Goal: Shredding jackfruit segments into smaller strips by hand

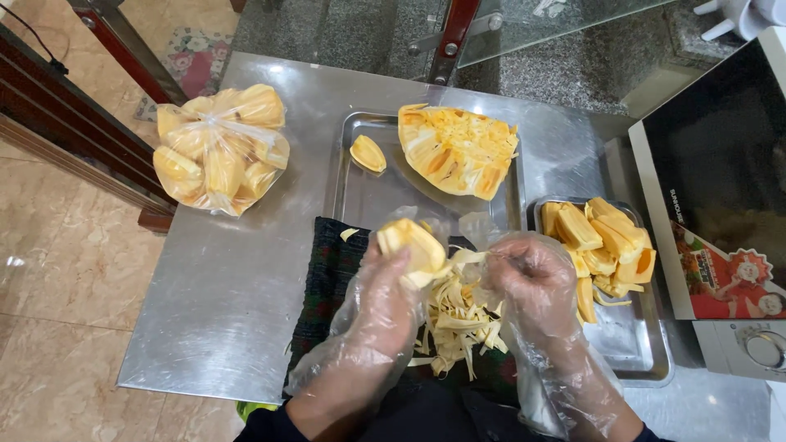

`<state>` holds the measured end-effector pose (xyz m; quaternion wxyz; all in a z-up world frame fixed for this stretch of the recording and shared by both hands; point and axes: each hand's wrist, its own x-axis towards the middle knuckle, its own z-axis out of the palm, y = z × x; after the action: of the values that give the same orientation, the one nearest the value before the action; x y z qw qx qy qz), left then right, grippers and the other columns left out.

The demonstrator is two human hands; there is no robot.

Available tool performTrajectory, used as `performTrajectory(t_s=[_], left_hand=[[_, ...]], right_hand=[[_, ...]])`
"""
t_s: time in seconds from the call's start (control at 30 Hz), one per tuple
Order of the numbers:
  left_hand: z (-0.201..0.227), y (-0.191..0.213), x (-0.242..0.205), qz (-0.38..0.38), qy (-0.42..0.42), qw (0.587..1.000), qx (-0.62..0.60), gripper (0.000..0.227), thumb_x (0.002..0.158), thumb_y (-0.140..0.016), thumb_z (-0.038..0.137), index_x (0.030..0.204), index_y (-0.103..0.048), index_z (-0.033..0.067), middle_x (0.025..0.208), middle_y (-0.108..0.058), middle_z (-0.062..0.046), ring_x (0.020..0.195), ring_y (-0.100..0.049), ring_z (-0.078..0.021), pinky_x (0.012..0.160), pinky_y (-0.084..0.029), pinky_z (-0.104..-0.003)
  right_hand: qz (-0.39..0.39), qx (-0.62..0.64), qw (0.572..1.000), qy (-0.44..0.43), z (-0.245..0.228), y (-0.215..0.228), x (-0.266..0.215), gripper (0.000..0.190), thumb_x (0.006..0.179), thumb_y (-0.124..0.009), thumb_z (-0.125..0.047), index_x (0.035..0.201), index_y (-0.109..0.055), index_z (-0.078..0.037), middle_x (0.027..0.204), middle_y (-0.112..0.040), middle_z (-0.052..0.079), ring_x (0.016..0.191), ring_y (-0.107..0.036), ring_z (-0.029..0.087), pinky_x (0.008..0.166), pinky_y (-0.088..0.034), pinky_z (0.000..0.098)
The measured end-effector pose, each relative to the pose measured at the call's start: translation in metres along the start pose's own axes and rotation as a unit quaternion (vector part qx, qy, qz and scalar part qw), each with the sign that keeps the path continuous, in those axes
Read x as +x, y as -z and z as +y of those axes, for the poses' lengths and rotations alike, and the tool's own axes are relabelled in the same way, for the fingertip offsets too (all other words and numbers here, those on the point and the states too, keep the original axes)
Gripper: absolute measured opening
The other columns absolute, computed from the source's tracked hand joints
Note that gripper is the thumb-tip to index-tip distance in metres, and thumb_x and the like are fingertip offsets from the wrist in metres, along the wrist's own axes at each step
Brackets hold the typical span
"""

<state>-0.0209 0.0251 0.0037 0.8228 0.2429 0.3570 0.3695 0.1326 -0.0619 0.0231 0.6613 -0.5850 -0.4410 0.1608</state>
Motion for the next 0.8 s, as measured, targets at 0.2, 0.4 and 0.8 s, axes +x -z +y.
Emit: performTrajectory(t_s=[0.2,0.4,0.8], left_hand=[[0.021,0.0,0.003,0.047,0.109,0.968,-0.219,0.062,0.09,-0.062,0.011,0.148,-0.044,0.007,0.145,-0.058,-0.02,0.131,-0.056,-0.0327,0.114,-0.046,-0.053],[0.029,-0.003,-0.001,-0.004,0.082,0.945,-0.316,0.062,0.079,-0.072,0.01,0.138,-0.053,0.0047,0.134,-0.066,-0.025,0.132,-0.059,-0.0411,0.122,-0.036,-0.068],[0.014,0.011,0.011,-0.074,0.038,0.975,-0.205,0.099,0.069,-0.073,0.001,0.157,-0.032,0.0227,0.148,-0.047,-0.02,0.13,-0.05,-0.0353,0.113,-0.046,-0.062]], right_hand=[[0.06,0.016,0.994,-0.091,0.032,0.003,-0.018,0.009,0.08,-0.077,0.005,0.085,-0.071,0.002,0.067,-0.061,0.012,0.06,-0.051,0.013,0.055,-0.045,0.0282],[0.072,-0.01,0.986,-0.149,0.039,0.004,-0.025,0.007,0.077,-0.074,0.008,0.082,-0.071,0.003,0.058,-0.056,0.009,0.056,-0.048,0.013,0.052,-0.042,0.0287],[-0.031,-0.231,0.97,0.062,0.02,0.009,-0.024,0.021,0.08,-0.07,0.007,0.097,-0.075,-0.004,0.096,-0.076,0.015,0.083,-0.072,0.03,0.081,-0.059,0.04]])
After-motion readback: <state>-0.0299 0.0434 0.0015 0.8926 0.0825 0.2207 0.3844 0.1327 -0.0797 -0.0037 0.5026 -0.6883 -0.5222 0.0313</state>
